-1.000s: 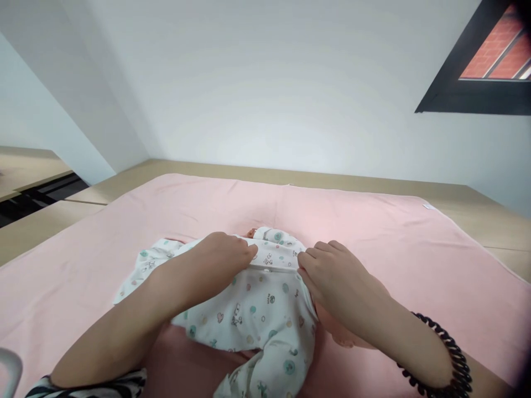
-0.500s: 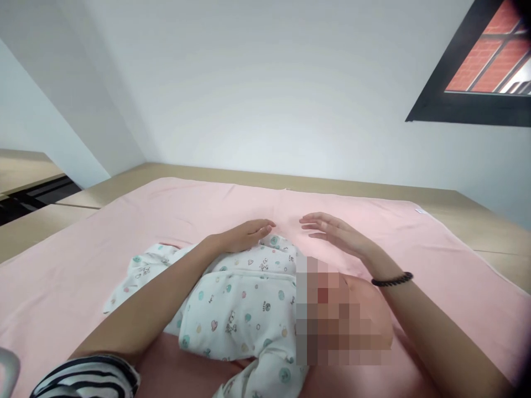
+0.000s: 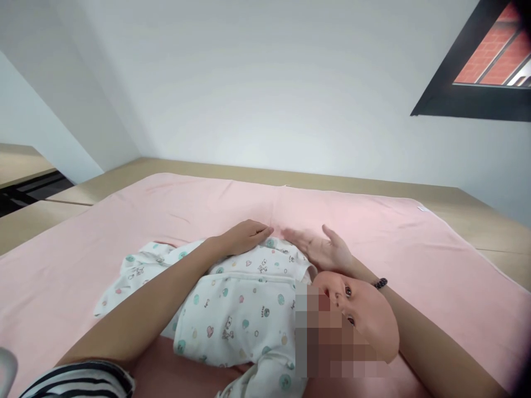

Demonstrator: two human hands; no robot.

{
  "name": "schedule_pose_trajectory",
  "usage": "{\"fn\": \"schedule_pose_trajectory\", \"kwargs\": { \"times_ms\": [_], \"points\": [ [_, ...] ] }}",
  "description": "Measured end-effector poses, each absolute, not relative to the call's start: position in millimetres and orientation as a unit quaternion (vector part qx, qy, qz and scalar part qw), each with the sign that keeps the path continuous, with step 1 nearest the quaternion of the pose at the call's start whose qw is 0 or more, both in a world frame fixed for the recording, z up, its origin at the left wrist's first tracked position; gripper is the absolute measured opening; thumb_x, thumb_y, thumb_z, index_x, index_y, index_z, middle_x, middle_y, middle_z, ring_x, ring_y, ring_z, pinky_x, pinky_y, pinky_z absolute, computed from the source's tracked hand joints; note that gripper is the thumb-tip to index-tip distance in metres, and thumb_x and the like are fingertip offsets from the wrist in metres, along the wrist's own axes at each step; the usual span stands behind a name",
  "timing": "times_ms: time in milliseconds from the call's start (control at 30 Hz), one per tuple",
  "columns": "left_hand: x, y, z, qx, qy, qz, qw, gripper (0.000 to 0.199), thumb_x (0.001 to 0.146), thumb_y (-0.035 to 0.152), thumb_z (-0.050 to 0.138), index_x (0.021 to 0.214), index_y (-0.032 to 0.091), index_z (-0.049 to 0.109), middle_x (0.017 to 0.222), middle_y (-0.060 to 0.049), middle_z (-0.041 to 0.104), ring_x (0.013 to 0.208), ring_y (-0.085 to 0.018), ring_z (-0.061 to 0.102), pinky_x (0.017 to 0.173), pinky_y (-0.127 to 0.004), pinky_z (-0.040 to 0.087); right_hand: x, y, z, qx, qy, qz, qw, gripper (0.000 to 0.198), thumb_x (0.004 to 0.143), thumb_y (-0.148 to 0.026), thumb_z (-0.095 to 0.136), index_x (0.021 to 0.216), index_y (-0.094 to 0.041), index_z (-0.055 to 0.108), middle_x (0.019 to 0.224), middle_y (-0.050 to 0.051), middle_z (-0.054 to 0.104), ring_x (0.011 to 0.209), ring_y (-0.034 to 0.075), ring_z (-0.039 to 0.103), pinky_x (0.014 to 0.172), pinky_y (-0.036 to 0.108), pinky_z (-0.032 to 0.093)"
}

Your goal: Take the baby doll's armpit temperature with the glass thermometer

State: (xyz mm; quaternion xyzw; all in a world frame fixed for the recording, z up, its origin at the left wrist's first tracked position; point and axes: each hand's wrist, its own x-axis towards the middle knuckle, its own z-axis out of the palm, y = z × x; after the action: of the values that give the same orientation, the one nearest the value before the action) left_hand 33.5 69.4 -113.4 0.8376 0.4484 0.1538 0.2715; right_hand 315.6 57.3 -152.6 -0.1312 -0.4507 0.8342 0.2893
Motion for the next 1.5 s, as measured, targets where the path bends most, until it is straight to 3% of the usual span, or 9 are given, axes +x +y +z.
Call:
{"fn": "schedule_pose_trajectory", "kwargs": {
  "times_ms": [100, 233, 367, 467, 567, 667, 833, 967, 1500],
  "points": [
    [34.5, 68.7, -112.9, 0.842, 0.447, 0.149, 0.264, 0.051, 0.103, 0.054, 0.032, 0.066, 0.020, 0.036, 0.065, 0.000, 0.046, 0.064, -0.017, 0.041, 0.065, -0.033, 0.031, 315.4, 54.9, -152.5, -0.129, -0.464, 0.847, 0.223, 0.080, 0.094, -0.074, 0.030, 0.141, -0.015, 0.058, 0.157, 0.011, 0.049, 0.156, 0.029, 0.023, 0.128, 0.049, 0.013],
    [34.9, 67.9, -111.2, 0.847, 0.440, 0.144, 0.262, 0.050, 0.104, 0.053, 0.031, 0.067, 0.020, 0.036, 0.066, 0.001, 0.046, 0.065, -0.017, 0.042, 0.066, -0.033, 0.032, 312.9, 57.4, -153.5, -0.149, -0.418, 0.847, 0.291, 0.090, 0.093, -0.080, 0.018, 0.141, -0.015, 0.058, 0.158, 0.010, 0.047, 0.156, 0.024, 0.023, 0.129, 0.040, 0.010],
    [34.6, 67.3, -110.8, 0.845, 0.444, 0.143, 0.262, 0.050, 0.104, 0.052, 0.032, 0.067, 0.020, 0.036, 0.067, 0.001, 0.047, 0.066, -0.017, 0.043, 0.067, -0.033, 0.032, 311.5, 56.7, -153.7, -0.155, -0.404, 0.873, 0.226, 0.089, 0.094, -0.079, 0.016, 0.145, -0.016, 0.052, 0.154, 0.013, 0.052, 0.155, 0.028, 0.027, 0.127, 0.052, 0.012],
    [34.7, 67.3, -111.2, 0.846, 0.441, 0.142, 0.263, 0.050, 0.104, 0.053, 0.031, 0.067, 0.020, 0.037, 0.067, 0.000, 0.048, 0.066, -0.017, 0.043, 0.068, -0.033, 0.032, 311.6, 55.4, -153.2, -0.157, -0.381, 0.867, 0.279, 0.094, 0.092, -0.082, 0.015, 0.143, -0.013, 0.053, 0.152, 0.015, 0.052, 0.154, 0.026, 0.030, 0.128, 0.046, 0.014],
    [34.8, 67.6, -111.5, 0.845, 0.442, 0.142, 0.265, 0.050, 0.104, 0.054, 0.032, 0.066, 0.020, 0.037, 0.065, 0.001, 0.046, 0.065, -0.017, 0.042, 0.066, -0.034, 0.031, 311.6, 54.4, -153.3, -0.168, -0.374, 0.864, 0.293, 0.090, 0.094, -0.079, 0.017, 0.140, -0.012, 0.055, 0.154, 0.014, 0.051, 0.154, 0.023, 0.028, 0.128, 0.039, 0.014],
    [34.3, 67.7, -111.6, 0.843, 0.443, 0.146, 0.268, 0.051, 0.103, 0.054, 0.033, 0.066, 0.020, 0.035, 0.064, 0.001, 0.044, 0.064, -0.016, 0.041, 0.065, -0.034, 0.030, 310.8, 53.3, -153.8, -0.162, -0.388, 0.880, 0.218, 0.089, 0.094, -0.078, 0.018, 0.144, -0.013, 0.052, 0.153, 0.015, 0.052, 0.154, 0.028, 0.028, 0.127, 0.049, 0.018],
    [33.4, 67.7, -111.9, 0.842, 0.439, 0.156, 0.274, 0.050, 0.103, 0.054, 0.034, 0.065, 0.020, 0.035, 0.064, 0.000, 0.044, 0.063, -0.016, 0.039, 0.064, -0.034, 0.030, 309.2, 53.9, -155.1, -0.191, -0.404, 0.850, 0.279, 0.088, 0.092, -0.079, 0.022, 0.144, -0.015, 0.052, 0.155, 0.013, 0.050, 0.154, 0.026, 0.030, 0.127, 0.043, 0.018],
    [33.7, 67.4, -111.9, 0.838, 0.443, 0.152, 0.280, 0.050, 0.101, 0.054, 0.037, 0.065, 0.020, 0.035, 0.065, 0.000, 0.044, 0.063, -0.016, 0.039, 0.064, -0.034, 0.030, 308.9, 52.6, -155.5, -0.173, -0.431, 0.861, 0.206, 0.079, 0.094, -0.071, 0.030, 0.147, -0.015, 0.049, 0.154, 0.014, 0.051, 0.152, 0.031, 0.032, 0.125, 0.051, 0.021],
    [34.9, 67.5, -110.2, 0.840, 0.439, 0.144, 0.284, 0.049, 0.102, 0.053, 0.035, 0.066, 0.020, 0.037, 0.066, 0.000, 0.047, 0.065, -0.017, 0.041, 0.065, -0.034, 0.030, 308.4, 52.2, -154.8, -0.171, -0.435, 0.857, 0.216, 0.083, 0.092, -0.074, 0.027, 0.148, -0.017, 0.049, 0.152, 0.014, 0.054, 0.151, 0.031, 0.035, 0.125, 0.052, 0.019]
  ]
}}
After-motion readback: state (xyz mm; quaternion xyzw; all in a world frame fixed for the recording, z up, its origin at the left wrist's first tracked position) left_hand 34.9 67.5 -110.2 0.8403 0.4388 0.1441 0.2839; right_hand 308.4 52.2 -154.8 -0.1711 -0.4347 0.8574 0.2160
